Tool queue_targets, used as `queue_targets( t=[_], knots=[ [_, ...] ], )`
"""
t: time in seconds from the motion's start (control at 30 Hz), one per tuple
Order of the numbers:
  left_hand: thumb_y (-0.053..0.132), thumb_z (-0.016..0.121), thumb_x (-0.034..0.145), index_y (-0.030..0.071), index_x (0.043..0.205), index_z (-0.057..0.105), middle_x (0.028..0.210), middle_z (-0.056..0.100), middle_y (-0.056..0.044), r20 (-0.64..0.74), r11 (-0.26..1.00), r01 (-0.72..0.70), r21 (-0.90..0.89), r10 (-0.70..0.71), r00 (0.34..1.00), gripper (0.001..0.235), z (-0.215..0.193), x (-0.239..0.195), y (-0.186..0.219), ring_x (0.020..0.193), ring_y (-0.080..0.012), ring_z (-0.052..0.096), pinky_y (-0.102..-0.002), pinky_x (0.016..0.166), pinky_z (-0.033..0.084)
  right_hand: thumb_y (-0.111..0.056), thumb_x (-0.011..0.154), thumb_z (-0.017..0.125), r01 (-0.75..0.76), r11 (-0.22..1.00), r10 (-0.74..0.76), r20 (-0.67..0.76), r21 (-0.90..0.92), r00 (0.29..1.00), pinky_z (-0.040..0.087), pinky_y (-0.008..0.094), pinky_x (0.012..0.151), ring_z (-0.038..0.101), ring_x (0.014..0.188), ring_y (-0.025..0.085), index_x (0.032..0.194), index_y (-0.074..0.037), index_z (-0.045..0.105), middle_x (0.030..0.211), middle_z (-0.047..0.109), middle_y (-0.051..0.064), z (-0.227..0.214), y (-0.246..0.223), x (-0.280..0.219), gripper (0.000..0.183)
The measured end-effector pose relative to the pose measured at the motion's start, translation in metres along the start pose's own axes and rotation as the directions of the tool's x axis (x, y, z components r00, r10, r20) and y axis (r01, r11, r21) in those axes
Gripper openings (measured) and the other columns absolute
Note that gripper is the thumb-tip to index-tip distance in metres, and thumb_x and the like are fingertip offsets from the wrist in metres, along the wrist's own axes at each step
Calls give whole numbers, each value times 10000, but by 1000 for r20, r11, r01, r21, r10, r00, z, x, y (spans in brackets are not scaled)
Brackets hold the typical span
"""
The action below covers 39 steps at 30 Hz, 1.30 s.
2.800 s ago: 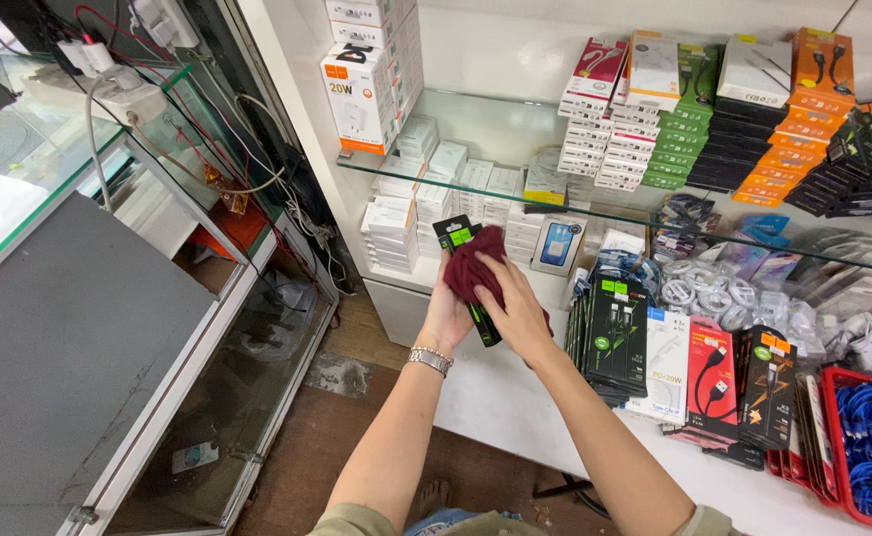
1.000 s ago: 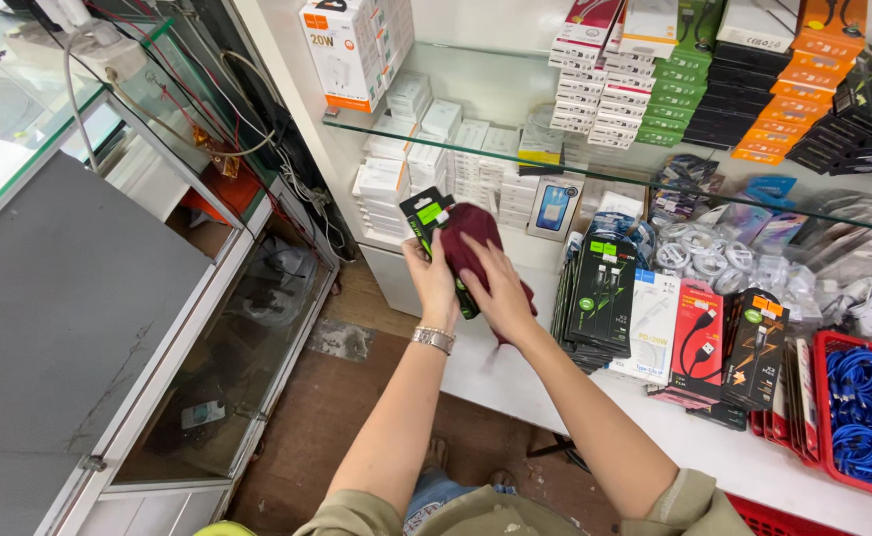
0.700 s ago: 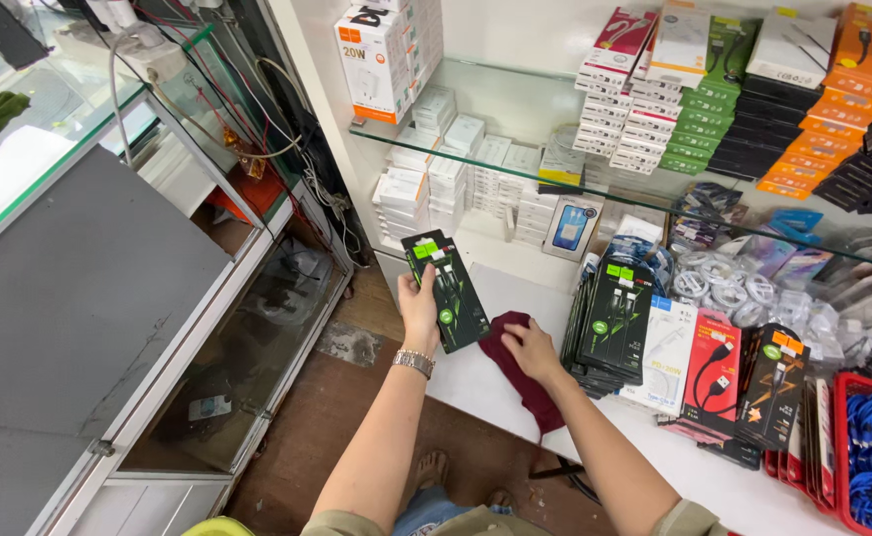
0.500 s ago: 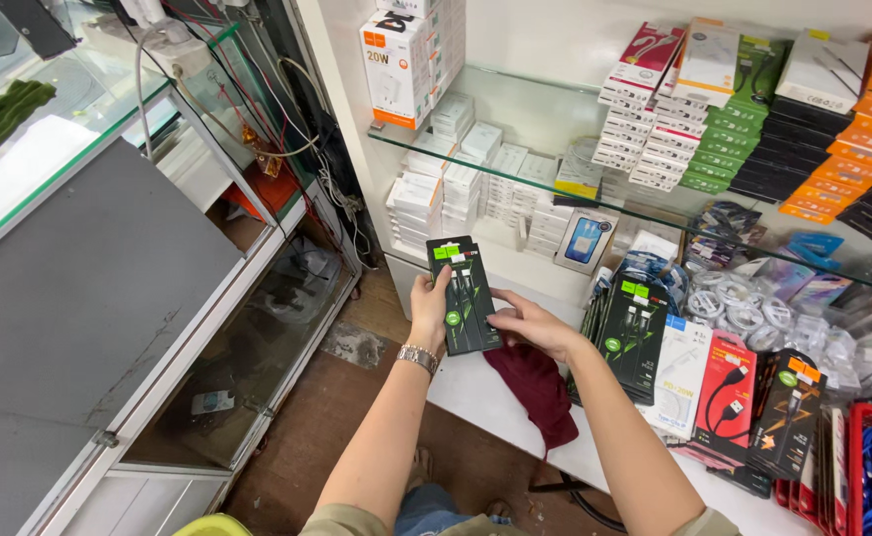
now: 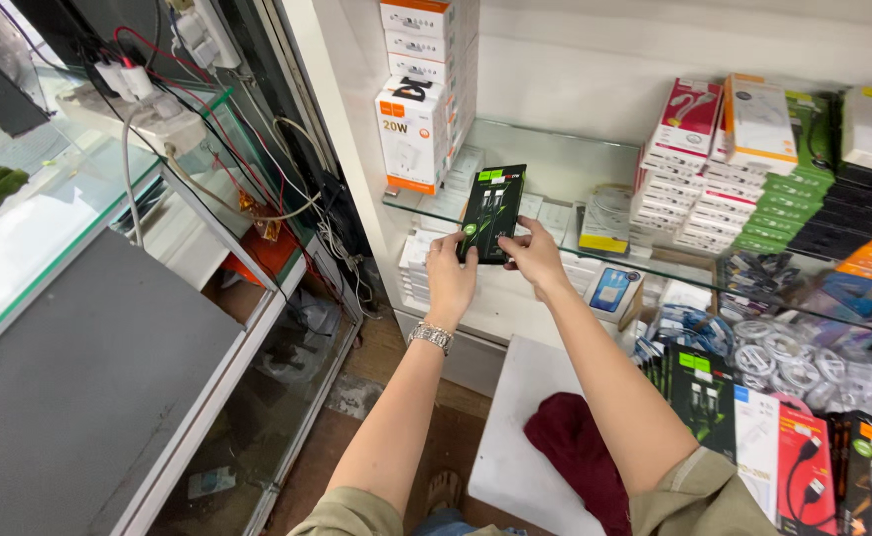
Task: The person wipes the surfaces of small electronics boxes with a maroon cloth and places them on a glass shelf. They handle white 20W charger boxes and black cable boxes one at a time, wiping each before stacking them.
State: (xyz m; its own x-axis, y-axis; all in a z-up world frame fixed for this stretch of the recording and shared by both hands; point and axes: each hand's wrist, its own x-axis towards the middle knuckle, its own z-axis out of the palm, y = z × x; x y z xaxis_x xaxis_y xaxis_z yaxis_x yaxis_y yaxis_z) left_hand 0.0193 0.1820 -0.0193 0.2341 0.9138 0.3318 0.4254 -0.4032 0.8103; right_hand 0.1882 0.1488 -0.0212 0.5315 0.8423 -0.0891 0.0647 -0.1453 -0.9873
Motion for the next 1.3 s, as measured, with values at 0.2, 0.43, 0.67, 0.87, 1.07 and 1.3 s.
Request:
queue_targets(
  t=[0.2, 0.43, 0.67, 0.87, 1.07, 1.3],
  knots=[
    [32, 609, 867, -25, 1386, 573, 1457, 538, -208, 174, 883, -443, 151, 418, 892, 523, 4, 69, -18, 1380, -394, 456, -469, 1156, 369, -161, 925, 727, 282, 869, -361, -131, -407, 923, 582, 416, 804, 733, 938, 320, 1387, 45, 521, 1246, 660, 239, 36, 10, 77, 546],
    [108, 647, 824, -100, 1449, 429, 1543, 394, -281, 387, 828, -527, 191, 430, 816, 694, 36, 112, -51, 1467, -423, 295, -517, 1187, 231, -128, 874, 642, 186, 643, -412, -131, -743, 902, 402, 514, 1062, 504, 1246, 412, 1438, -72, 562, 1480, 549, 155, 64, 15, 81, 573],
    [160, 504, 969, -118, 1485, 418, 1573, 364, -323, 340, 760, -570, 311, 471, 814, 592, 79, 163, -69, 1507, -436, 297, -527, 1238, 218, -188, 886, 624, 77, 648, -288, -151, -758, 946, 339, 549, 1060, 429, 1336, 354, 1478, -113, 508, 1545, 484, 119, 70, -10, 130, 607],
    [165, 515, 944, -129, 1477, 403, 1572, 341, -332, 361, 756, -544, 364, 423, 831, 618, 86, 165, -64, 1504, -447, 276, -525, 1209, 245, -199, 891, 627, 94, 673, -288, -143, -734, 947, 325, 561, 1069, 415, 1368, 345, 1501, -137, 488, 1538, 504, 101, 64, -10, 137, 629],
    [27, 601, 856, -68, 1467, 446, 1549, 401, -272, 209, 899, -434, 63, 413, 886, 637, 59, 138, -29, 1475, -461, 285, -519, 1176, 292, -173, 909, 661, 226, 800, -365, -153, -556, 918, 436, 471, 976, 499, 1232, 340, 1482, -137, 500, 1438, 574, 138, 48, -30, 88, 596],
    [-19, 575, 905, 68, 1242, 647, 1265, 634, -123, 192, 897, -365, -248, 415, 889, 356, 49, 24, 26, 1207, -347, 543, -463, 1062, 438, -65, 977, 603, 208, 914, -336, -363, -349, 869, 547, 347, 684, 717, 813, 205, 1283, -88, 635, 951, 749, 102, -9, -5, -17, 308]
  ],
)
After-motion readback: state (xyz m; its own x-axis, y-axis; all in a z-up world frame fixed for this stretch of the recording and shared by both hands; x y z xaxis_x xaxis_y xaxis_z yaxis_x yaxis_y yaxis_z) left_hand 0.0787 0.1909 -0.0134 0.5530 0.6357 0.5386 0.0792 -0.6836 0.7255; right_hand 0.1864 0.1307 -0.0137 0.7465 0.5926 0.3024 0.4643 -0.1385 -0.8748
